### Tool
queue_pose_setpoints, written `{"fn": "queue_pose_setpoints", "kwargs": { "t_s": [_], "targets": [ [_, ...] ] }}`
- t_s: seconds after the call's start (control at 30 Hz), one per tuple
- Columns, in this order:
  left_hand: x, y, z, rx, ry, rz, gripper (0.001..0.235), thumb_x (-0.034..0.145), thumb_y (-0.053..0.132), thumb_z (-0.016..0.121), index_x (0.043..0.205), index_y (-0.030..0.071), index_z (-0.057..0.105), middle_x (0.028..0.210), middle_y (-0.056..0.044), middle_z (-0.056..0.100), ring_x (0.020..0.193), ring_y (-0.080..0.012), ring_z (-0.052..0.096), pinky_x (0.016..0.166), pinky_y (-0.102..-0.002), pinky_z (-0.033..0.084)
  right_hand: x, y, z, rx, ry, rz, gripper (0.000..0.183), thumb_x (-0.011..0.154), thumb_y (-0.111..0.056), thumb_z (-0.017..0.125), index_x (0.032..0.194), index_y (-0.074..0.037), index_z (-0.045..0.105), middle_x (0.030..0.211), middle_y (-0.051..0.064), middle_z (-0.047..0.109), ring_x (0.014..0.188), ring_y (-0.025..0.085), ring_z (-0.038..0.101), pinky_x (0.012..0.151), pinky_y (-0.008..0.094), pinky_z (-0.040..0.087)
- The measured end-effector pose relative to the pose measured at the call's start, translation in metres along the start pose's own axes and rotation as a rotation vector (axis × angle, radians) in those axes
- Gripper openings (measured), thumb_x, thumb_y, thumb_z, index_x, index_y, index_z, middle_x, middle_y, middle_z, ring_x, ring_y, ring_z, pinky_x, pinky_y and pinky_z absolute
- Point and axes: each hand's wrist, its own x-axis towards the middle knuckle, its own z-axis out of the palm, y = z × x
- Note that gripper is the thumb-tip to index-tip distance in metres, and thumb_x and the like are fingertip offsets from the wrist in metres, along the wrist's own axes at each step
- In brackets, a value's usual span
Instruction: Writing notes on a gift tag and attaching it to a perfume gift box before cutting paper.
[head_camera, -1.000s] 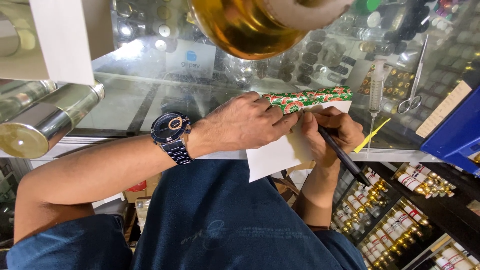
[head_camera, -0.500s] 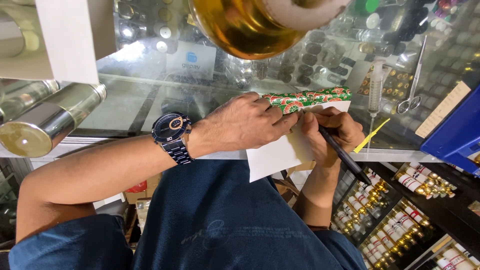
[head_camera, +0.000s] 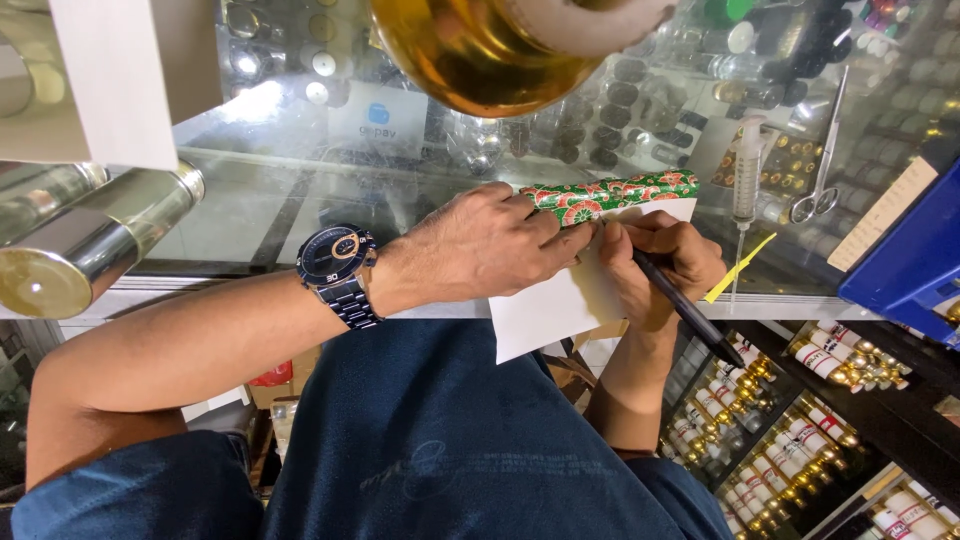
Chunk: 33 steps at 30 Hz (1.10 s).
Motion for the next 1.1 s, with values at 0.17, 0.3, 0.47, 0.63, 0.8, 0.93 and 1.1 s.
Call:
{"fn": "queue_pose_setpoints", "kwargs": {
  "t_s": [0.17, 0.3, 0.47, 0.63, 0.8, 0.93, 1.1],
  "targets": [
    [0.000, 0.001, 0.002, 0.008, 0.001, -0.004, 0.018, 0.098, 0.031, 0.065, 0.108, 0.019, 0.072, 0.067, -0.003, 0.059, 0.056, -0.0215, 0.064, 0.054, -0.034, 0.049, -0.003, 0.002, 0.000, -0.007, 0.022, 0.014, 0.038, 0.085, 0.018, 0.087, 0.071, 0.007, 0.053, 0.058, 0.021, 0.054, 0.049, 0.027, 0.048, 0.051, 0.034, 0.045],
    [0.001, 0.000, 0.001, 0.025, -0.003, 0.000, 0.018, 0.099, 0.032, 0.064, 0.109, 0.019, 0.072, 0.067, -0.002, 0.058, 0.055, -0.0212, 0.063, 0.053, -0.034, 0.049, 0.001, -0.003, 0.002, 0.014, 0.025, 0.012, 0.043, 0.087, 0.017, 0.086, 0.070, 0.004, 0.048, 0.057, 0.020, 0.054, 0.048, 0.025, 0.044, 0.051, 0.032, 0.046],
    [0.001, 0.001, 0.002, 0.004, -0.017, -0.005, 0.017, 0.099, 0.031, 0.063, 0.108, 0.019, 0.072, 0.066, -0.002, 0.059, 0.055, -0.0206, 0.064, 0.053, -0.034, 0.050, -0.005, 0.006, -0.003, -0.006, 0.023, 0.008, 0.038, 0.087, 0.016, 0.087, 0.072, 0.007, 0.054, 0.059, 0.021, 0.057, 0.048, 0.025, 0.049, 0.050, 0.033, 0.046],
    [0.001, 0.001, 0.002, -0.006, -0.022, -0.005, 0.018, 0.099, 0.031, 0.064, 0.108, 0.018, 0.072, 0.066, -0.002, 0.059, 0.055, -0.0206, 0.065, 0.053, -0.034, 0.050, -0.001, -0.002, 0.001, 0.003, 0.015, 0.024, 0.038, 0.086, 0.018, 0.086, 0.070, 0.006, 0.053, 0.058, 0.019, 0.053, 0.049, 0.021, 0.044, 0.049, 0.031, 0.042],
    [0.002, 0.002, 0.001, 0.015, -0.014, -0.005, 0.017, 0.099, 0.031, 0.064, 0.107, 0.019, 0.072, 0.066, -0.002, 0.058, 0.055, -0.0211, 0.064, 0.054, -0.034, 0.050, -0.001, -0.001, 0.002, 0.003, 0.024, 0.002, 0.039, 0.085, 0.017, 0.087, 0.069, 0.005, 0.053, 0.058, 0.019, 0.055, 0.047, 0.023, 0.047, 0.049, 0.031, 0.044],
    [0.001, 0.002, 0.004, 0.012, -0.014, -0.004, 0.018, 0.099, 0.032, 0.064, 0.107, 0.018, 0.072, 0.066, -0.003, 0.059, 0.055, -0.0216, 0.065, 0.053, -0.034, 0.050, -0.009, 0.009, -0.004, 0.018, 0.048, 0.015, 0.043, 0.087, 0.018, 0.085, 0.070, 0.003, 0.048, 0.058, 0.020, 0.054, 0.048, 0.025, 0.044, 0.051, 0.032, 0.045],
    [0.001, 0.001, 0.002, 0.024, -0.003, -0.001, 0.017, 0.099, 0.032, 0.063, 0.107, 0.019, 0.071, 0.067, -0.002, 0.058, 0.055, -0.0211, 0.064, 0.053, -0.034, 0.050, -0.007, 0.005, -0.003, 0.025, 0.045, 0.044, 0.043, 0.087, 0.017, 0.086, 0.071, 0.004, 0.048, 0.060, 0.021, 0.057, 0.049, 0.025, 0.045, 0.052, 0.033, 0.047]
  ]
}}
